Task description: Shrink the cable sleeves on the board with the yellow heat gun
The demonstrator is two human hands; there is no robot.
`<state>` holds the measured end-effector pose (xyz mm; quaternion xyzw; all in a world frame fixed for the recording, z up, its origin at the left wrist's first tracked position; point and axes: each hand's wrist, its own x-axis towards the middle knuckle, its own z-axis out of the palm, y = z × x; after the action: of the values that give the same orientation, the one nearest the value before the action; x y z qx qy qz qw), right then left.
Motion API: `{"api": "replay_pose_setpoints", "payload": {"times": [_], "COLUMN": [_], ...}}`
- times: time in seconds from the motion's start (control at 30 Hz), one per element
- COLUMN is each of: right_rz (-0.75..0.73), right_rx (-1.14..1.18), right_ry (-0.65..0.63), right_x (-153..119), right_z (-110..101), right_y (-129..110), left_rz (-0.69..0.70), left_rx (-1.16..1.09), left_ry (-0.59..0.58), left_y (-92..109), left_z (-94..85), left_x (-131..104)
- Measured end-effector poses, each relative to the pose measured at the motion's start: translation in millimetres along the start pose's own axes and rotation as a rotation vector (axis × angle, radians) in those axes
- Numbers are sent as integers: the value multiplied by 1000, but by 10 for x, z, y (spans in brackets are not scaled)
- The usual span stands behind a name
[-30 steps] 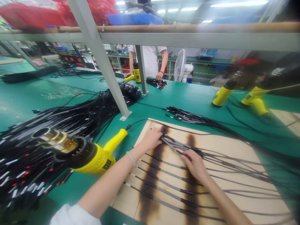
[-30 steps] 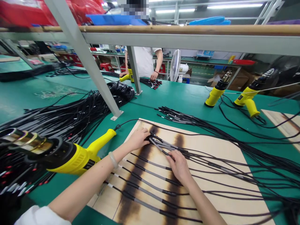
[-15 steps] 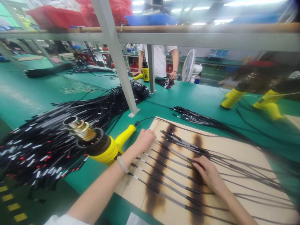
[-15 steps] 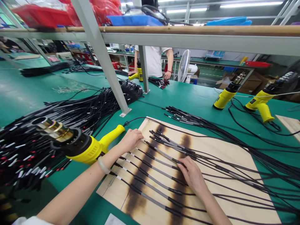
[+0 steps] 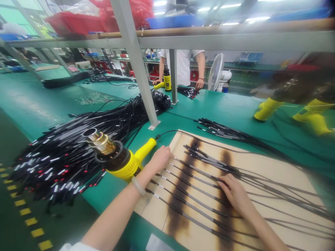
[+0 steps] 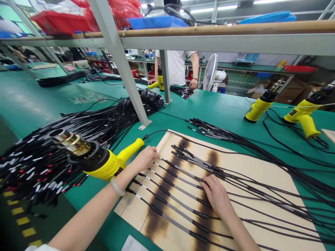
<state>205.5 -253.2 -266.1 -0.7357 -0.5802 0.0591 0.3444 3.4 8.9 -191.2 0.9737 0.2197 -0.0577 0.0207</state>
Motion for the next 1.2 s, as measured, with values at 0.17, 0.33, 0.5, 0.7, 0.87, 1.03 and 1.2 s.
{"api": "replay_pose_setpoints", "payload": {"times": [0.17,0.33,0.5,0.7,0.87,1.03,1.2], "right_rz": [-8,11,16,-41,-28,86,259], "right_rx": [-28,-40,-60,-170,-130,-286,-517], "right_ry": [-11,-53,-60,-64,-10,229,210], "right_x": [33,-26,-97,-75,-71,-106,-85], "right_z": [28,-21,-120,-144,-233,-379,-407], "right_y": [8,115,210,210,229,386,475], "left_rz": [-38,-31,-20,-21,-36,-78,81], "left_rx": [1,4,5,10,22,39,-46], "left_ry": [-28,-72,-99,-106,-54,72,86], "left_y": [-1,-21,24,82,86,273,626], "left_z": [11,39,-14,-92,-99,-129,-105], "left_x": [6,26,10,-1,-5,101,318]}}
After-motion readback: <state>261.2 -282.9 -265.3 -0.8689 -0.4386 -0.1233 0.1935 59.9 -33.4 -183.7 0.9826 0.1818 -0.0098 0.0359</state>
